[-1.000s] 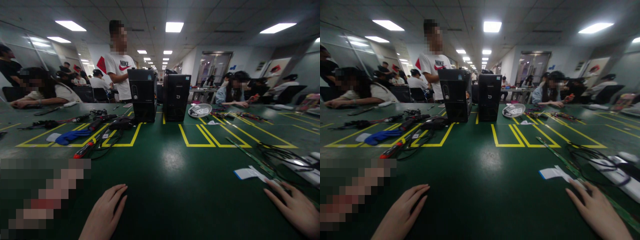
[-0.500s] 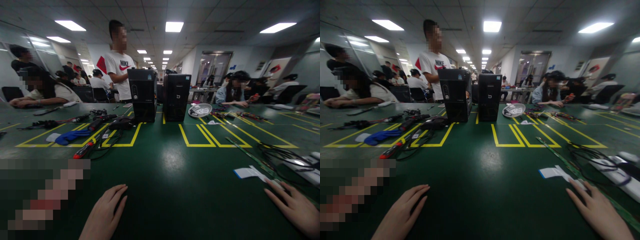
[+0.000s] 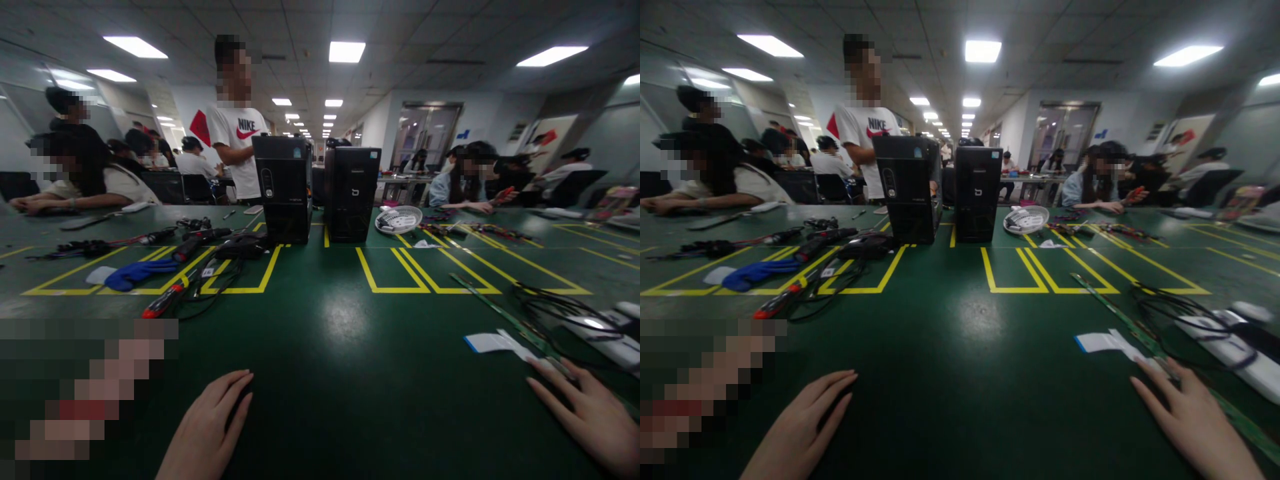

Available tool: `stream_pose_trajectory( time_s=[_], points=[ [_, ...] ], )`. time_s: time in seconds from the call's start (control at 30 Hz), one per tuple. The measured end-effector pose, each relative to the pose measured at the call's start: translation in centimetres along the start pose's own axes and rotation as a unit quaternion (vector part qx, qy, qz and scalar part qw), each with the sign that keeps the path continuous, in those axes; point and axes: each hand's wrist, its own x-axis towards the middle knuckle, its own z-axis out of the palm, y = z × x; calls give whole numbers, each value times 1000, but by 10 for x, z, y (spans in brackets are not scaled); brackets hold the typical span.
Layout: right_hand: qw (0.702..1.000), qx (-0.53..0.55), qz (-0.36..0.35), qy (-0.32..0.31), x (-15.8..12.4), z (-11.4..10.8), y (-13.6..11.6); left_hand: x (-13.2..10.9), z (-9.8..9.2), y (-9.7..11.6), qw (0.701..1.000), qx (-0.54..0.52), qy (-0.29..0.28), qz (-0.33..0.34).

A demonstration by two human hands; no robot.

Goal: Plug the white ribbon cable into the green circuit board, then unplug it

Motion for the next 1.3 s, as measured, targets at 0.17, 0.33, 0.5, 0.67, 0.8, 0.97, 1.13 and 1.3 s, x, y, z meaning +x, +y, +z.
stream_pose_trajectory(
  time_s=[0.17, 0.33, 0.5, 0.67, 0.8, 0.97, 1.13, 1.3],
  points=[
    [999, 33, 1, -37, 1, 1, 7, 1, 0, 0, 1000, -3, 5, 4],
    [998, 49, 17, -34, 1, 2, 8, 0, -1, -1, 1000, 2, 4, 4],
    [998, 52, 6, -29, 1, -2, 3, 0, 1, -1, 1000, 1, 18, 16],
    [998, 44, -7, -34, -3, -10, -2, -1, 2, 0, 999, 0, 26, 18],
    [997, 75, -29, -8, -6, -21, -10, -1, 1, 0, 1000, -3, 24, 19],
    [992, 104, -67, -27, -8, -33, -34, 0, 3, -4, 1000, 4, 14, 19],
    [983, 113, -106, -96, -12, -39, -57, 0, 5, -4, 1000, 7, 4, 15],
    [957, 161, -177, -162, -27, -57, -119, 1, 3, -1, 1000, 5, 9, 20]
  ],
)
